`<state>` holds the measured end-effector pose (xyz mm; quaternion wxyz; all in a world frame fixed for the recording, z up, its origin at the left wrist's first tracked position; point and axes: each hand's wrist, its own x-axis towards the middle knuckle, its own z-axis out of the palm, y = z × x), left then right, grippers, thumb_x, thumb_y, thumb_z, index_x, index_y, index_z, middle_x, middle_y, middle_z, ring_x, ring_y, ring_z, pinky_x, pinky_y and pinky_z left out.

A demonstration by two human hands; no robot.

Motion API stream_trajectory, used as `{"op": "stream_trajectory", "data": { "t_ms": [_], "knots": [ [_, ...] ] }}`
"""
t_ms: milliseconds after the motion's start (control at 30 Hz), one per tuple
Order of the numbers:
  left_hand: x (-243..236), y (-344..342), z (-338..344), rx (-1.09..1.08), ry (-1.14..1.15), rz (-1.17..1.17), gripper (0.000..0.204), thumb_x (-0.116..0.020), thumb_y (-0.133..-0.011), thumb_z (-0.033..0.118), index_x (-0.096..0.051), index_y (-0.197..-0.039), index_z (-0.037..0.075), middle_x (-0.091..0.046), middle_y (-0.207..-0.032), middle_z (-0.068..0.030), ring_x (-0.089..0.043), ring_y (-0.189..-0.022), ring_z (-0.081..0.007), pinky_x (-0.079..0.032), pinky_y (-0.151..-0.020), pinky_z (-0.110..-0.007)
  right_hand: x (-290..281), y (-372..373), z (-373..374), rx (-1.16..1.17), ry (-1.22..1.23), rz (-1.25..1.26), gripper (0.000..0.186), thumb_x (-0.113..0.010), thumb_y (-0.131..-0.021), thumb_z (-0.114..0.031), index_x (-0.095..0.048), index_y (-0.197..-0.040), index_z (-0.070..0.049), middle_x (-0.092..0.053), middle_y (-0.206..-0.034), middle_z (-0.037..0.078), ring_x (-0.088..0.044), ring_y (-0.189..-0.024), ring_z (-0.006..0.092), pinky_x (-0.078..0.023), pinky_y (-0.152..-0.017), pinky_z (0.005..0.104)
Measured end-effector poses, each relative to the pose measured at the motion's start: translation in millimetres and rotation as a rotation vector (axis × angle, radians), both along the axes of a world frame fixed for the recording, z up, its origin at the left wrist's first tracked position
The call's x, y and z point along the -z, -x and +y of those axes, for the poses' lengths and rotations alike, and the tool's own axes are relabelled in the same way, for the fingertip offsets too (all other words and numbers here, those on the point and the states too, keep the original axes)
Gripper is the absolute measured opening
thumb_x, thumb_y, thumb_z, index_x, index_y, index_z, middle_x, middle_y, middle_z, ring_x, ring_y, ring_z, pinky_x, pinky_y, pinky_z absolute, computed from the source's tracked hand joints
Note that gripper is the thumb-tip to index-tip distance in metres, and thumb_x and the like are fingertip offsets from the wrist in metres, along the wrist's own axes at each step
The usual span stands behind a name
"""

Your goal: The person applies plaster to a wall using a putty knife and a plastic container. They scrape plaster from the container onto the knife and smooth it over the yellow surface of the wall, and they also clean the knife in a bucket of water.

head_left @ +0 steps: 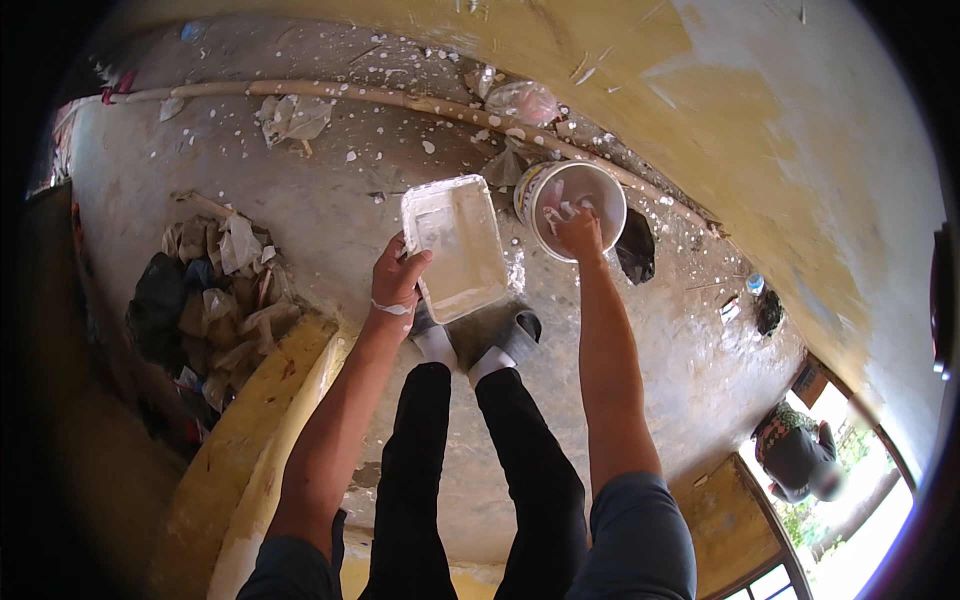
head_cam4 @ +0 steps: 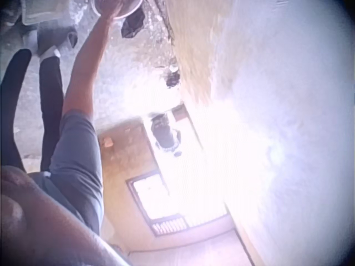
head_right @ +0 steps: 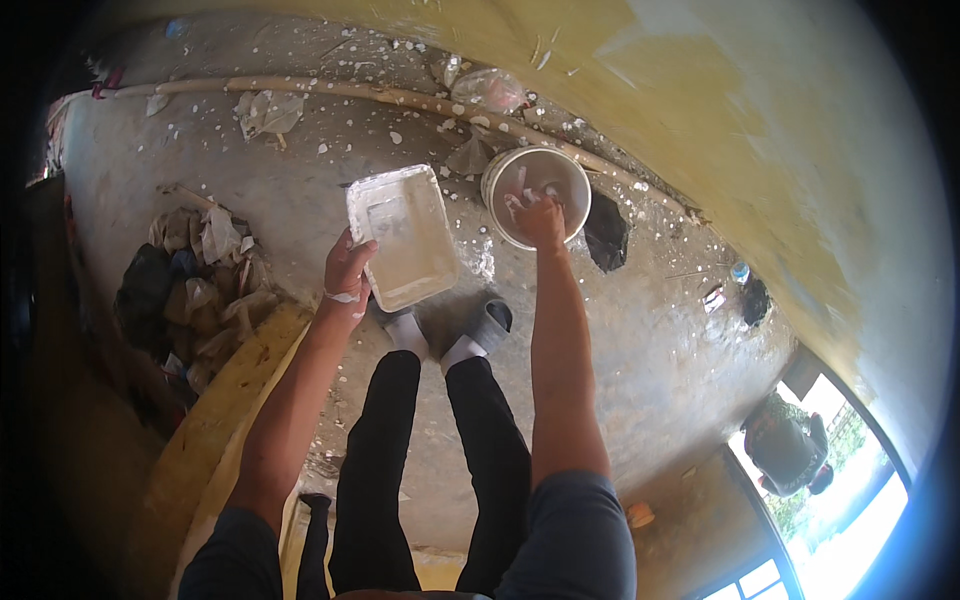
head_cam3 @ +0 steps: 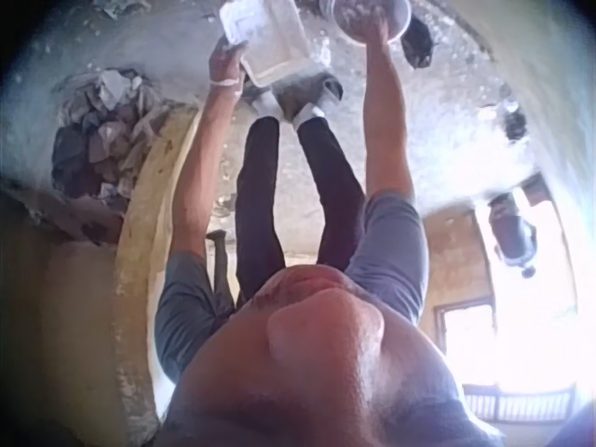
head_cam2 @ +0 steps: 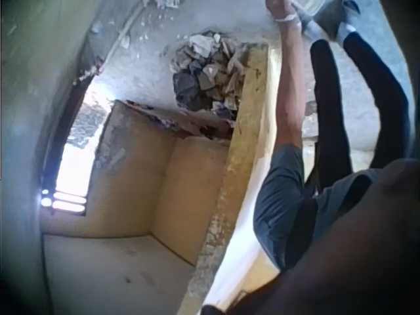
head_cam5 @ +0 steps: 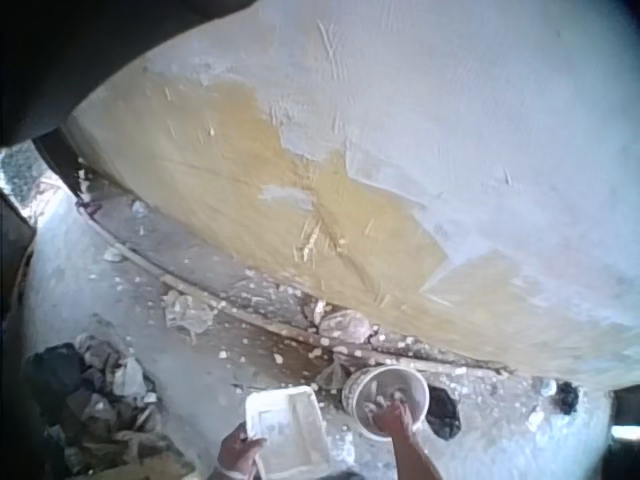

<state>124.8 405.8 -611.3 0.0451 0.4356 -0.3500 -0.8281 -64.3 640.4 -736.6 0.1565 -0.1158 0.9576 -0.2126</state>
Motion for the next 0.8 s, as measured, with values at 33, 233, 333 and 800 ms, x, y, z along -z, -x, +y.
{"op": "stream_trajectory", "data": {
  "t_ms": [33, 233, 333, 800],
  "knots": [
    [1.7, 0.6, 3.2, 0.008, 0.013, 0.000, 0.047, -0.062, -0.079, 0.006, -0.048, -0.124, 0.000, -0.061, -0.106, -0.0083, -0.059, -0.094, -0.0151, -0.047, -0.083, -0.029, -2.9, -4.8, 1.0, -0.151, 0.003, 0.295, 0.033, -0.067, -0.077, -0.030, -0.068, -0.098, -0.005, -0.065, -0.094, 0.021, -0.063, -0.088, 0.0357, -0.049, -0.082, 0.0427],
    [10.8, 5.6, 31.0, 0.086, 0.049, -0.035, 0.051, -0.062, -0.080, 0.008, -0.046, -0.128, 0.000, -0.060, -0.111, -0.0089, -0.059, -0.097, -0.0160, -0.047, -0.084, -0.030, -54.4, -32.2, 9.0, -0.168, 0.020, 0.175, 0.020, -0.059, -0.084, -0.026, -0.067, -0.088, -0.008, -0.066, -0.077, 0.016, -0.064, -0.077, 0.0344, -0.044, -0.090, 0.0476],
    [14.7, 16.7, 60.3, 0.179, 0.047, -0.012, 0.052, -0.062, -0.081, 0.010, -0.045, -0.129, 0.000, -0.061, -0.111, -0.0082, -0.059, -0.097, -0.0157, -0.046, -0.086, -0.030, -65.5, -43.0, 39.5, -0.026, 0.083, 0.293, 0.021, -0.059, -0.085, -0.023, -0.066, -0.095, -0.005, -0.065, -0.083, 0.018, -0.063, -0.081, 0.0345, -0.045, -0.087, 0.0463],
    [22.0, 36.0, 192.3, 0.823, 0.198, 0.123, 0.061, -0.068, -0.085, 0.025, -0.043, -0.132, -0.003, -0.059, -0.116, -0.0178, -0.058, -0.105, -0.0194, -0.048, -0.089, -0.030, -50.9, -148.4, 201.7, 0.293, 0.231, -0.285, 0.047, -0.062, -0.081, -0.014, -0.049, -0.122, 0.006, -0.060, -0.106, 0.026, -0.062, -0.098, 0.0365, -0.050, -0.082, 0.0393]
  ]
}}
